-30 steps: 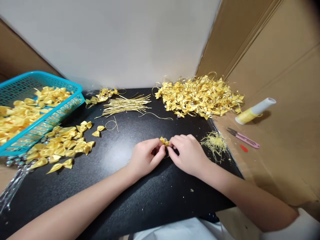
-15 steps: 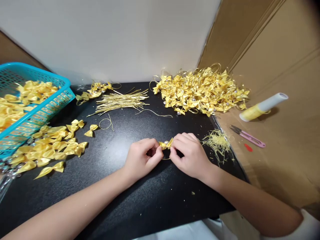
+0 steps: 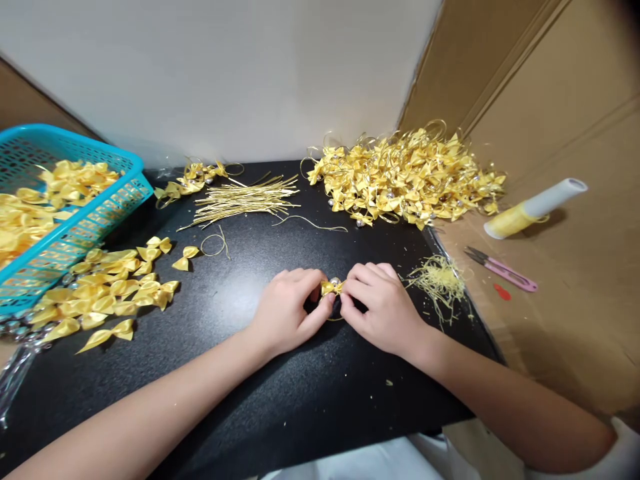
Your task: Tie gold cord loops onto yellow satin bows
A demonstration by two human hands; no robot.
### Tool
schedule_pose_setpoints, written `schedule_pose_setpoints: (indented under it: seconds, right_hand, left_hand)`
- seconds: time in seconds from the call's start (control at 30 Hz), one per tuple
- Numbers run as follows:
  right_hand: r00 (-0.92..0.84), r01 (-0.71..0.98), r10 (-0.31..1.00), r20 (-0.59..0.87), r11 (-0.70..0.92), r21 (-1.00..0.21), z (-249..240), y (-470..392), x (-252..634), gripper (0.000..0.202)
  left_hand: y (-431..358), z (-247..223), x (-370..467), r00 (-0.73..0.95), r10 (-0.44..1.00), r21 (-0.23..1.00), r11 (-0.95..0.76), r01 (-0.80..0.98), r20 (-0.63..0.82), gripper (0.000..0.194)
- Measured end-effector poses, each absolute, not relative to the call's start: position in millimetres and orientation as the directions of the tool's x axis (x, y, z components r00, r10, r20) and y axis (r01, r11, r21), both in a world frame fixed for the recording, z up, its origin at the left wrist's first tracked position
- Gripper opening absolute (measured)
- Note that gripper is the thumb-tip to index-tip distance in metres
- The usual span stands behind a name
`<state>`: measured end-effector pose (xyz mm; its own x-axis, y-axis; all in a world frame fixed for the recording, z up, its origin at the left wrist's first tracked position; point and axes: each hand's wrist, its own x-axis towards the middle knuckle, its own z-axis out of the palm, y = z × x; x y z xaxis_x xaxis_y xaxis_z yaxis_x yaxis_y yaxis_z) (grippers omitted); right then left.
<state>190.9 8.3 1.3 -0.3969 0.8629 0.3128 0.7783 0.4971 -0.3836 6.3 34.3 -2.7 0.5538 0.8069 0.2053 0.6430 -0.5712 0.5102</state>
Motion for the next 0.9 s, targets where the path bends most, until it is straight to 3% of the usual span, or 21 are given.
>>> schedule_pose_setpoints:
  seconds: [0.4,0.67,0.9]
  right_hand:
    - [-0.379,0.789,0.874,0.304,0.477,-0.387,-3,8,189,0.021]
    - [-0.365,0.575,0.871,0.33,0.489,-0.655,6,13,195,0.021]
    - [-0.386,0.533,0.872,0.302,0.477,-0.699,7,13,197,0.019]
  left_hand:
    - [35,-9,6,0.644,0.676,0.323,-0.736,0.594,0.358,0.023]
    - [34,1,6,0.556,0.764,0.696,-0.593,0.405,0.327,0.024]
    - [33,3,6,0.578,0.778,0.802,-0.498,0.33,0.245,0.027]
